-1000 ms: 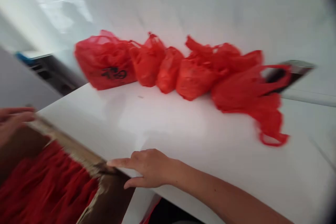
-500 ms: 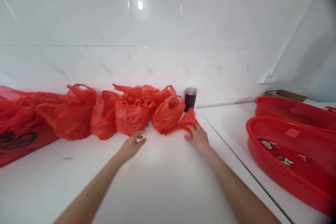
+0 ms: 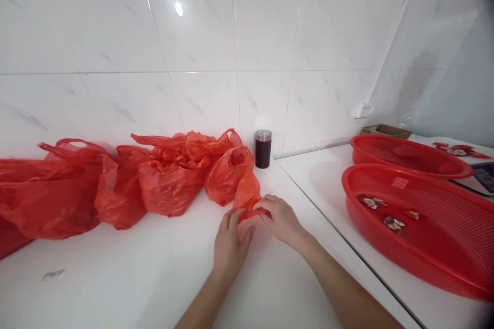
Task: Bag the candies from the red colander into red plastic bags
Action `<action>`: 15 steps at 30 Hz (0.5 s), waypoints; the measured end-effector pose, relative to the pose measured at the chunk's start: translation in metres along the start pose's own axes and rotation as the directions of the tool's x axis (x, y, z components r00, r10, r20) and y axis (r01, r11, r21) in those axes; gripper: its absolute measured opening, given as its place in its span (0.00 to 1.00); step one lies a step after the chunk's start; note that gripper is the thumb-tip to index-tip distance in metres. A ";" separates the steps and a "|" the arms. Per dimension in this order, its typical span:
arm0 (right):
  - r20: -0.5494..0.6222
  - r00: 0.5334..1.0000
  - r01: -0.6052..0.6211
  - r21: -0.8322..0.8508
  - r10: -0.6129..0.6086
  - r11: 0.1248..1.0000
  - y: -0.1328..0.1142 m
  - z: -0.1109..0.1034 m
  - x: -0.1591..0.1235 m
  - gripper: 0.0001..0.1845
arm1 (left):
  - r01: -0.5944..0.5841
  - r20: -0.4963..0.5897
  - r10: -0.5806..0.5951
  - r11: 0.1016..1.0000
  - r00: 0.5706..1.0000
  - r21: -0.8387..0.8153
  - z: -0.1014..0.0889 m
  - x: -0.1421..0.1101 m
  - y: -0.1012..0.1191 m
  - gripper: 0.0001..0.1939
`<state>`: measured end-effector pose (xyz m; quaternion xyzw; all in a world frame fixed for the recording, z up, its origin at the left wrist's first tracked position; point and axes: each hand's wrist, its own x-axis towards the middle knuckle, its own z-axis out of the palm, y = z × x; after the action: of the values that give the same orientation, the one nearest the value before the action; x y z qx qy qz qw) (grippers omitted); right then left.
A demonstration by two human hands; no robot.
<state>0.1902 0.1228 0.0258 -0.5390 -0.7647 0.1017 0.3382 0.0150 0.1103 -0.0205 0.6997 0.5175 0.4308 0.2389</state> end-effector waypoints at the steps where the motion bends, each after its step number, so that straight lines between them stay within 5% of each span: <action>1: 0.007 0.999 0.032 0.012 -0.032 0.999 -0.005 -0.002 -0.004 0.16 | 0.057 0.032 -0.056 0.997 0.998 -0.047 -0.004 0.003 -0.004 0.17; 9: -0.083 0.996 -0.029 -0.184 0.014 0.983 0.027 -0.043 -0.046 0.12 | 0.290 0.079 -0.279 0.926 0.957 -0.240 -0.052 0.035 -0.013 0.14; 15: -0.063 0.989 -0.140 -0.163 0.131 0.977 0.026 -0.070 -0.078 0.10 | 0.453 0.444 -0.218 0.711 0.869 -0.538 -0.074 0.028 0.032 0.10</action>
<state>0.2685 0.0491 0.0333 -0.6189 -0.7228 0.0461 0.3041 -0.0291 0.1165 0.0525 0.5362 0.4136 0.3953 0.6206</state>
